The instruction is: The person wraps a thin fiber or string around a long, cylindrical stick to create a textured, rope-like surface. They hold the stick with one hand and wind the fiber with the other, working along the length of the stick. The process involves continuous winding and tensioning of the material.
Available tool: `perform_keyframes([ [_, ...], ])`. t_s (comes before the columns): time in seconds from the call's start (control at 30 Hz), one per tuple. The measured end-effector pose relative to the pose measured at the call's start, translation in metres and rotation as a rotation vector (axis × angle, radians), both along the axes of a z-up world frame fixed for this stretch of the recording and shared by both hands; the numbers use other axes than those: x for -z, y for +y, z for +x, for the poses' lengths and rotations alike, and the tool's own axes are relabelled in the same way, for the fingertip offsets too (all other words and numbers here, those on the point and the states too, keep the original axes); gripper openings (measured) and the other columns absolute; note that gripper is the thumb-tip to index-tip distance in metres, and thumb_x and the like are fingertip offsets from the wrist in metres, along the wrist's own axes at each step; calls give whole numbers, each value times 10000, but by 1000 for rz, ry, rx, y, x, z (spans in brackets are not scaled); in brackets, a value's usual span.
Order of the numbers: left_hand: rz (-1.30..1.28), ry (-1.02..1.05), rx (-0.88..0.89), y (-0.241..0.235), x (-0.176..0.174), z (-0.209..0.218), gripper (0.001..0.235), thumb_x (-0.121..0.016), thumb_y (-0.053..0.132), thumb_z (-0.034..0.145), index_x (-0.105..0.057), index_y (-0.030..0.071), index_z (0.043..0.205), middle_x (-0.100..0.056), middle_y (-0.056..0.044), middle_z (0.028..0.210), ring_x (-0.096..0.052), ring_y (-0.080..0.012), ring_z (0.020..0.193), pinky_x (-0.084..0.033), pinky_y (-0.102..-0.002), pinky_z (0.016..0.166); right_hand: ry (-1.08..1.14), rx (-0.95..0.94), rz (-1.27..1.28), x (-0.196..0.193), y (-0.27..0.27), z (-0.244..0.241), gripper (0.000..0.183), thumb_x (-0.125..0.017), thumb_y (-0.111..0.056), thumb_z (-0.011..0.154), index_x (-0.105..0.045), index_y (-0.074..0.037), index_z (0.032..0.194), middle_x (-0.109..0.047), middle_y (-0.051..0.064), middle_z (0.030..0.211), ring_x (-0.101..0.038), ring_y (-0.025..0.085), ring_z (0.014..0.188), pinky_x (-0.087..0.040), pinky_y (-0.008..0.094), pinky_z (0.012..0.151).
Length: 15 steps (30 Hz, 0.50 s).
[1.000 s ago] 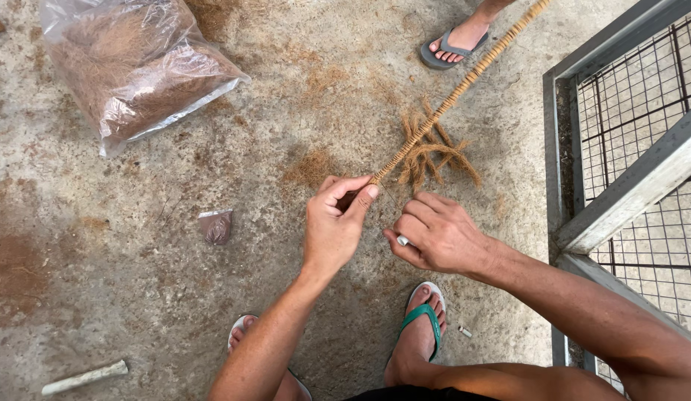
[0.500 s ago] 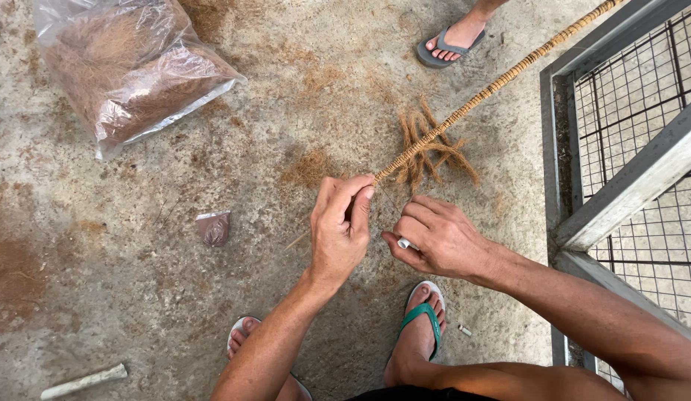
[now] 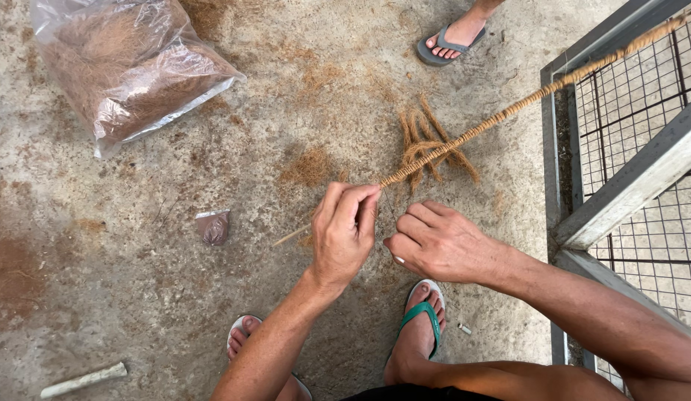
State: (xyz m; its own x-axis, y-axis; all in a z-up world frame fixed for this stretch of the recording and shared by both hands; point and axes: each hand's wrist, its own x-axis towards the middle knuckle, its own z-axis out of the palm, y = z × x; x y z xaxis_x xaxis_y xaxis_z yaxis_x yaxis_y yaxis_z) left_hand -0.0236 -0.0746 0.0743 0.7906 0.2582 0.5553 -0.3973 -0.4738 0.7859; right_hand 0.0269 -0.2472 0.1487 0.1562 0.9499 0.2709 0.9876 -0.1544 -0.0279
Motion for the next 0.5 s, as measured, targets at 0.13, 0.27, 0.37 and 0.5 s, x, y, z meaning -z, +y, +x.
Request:
perform_keyframes([
  [0.13, 174, -42, -22, 0, 7, -3, 191, -763, 23, 937, -684, 40, 1110, -633, -70, 967, -647, -202, 854, -531, -351, 745, -21, -69, -80, -10, -1, 3, 231, -722, -153, 715, -512, -83, 782, -500, 56, 782, -563, 222, 751, -523, 377, 675],
  [0.27, 324, -89, 51, -2, 22, 0, 181, -740, 10, 944, -684, 20, 1116, -632, -55, 953, -626, -171, 820, -506, -358, 749, -77, -108, -84, -12, -8, 13, 229, -726, -97, 747, -505, -86, 807, -536, 63, 812, -573, 207, 776, -539, 358, 669],
  [0.37, 452, -75, 113, -4, 30, 0, 149, -713, -9, 975, -693, 26, 1119, -620, -49, 940, -617, -162, 807, -493, -347, 753, -73, -103, -108, -4, -18, 28, 272, -745, 1, 755, -506, -104, 829, -549, 69, 820, -565, 194, 771, -545, 328, 662],
  [0.5, 395, -77, 278, 9, 18, -3, 154, -683, -4, 933, -692, 44, 1080, -608, -51, 950, -641, -188, 849, -484, -382, 827, 141, -36, -58, 3, -24, 53, 359, -652, 152, 674, -576, -72, 943, -570, 65, 839, -584, 216, 791, -541, 317, 653],
])
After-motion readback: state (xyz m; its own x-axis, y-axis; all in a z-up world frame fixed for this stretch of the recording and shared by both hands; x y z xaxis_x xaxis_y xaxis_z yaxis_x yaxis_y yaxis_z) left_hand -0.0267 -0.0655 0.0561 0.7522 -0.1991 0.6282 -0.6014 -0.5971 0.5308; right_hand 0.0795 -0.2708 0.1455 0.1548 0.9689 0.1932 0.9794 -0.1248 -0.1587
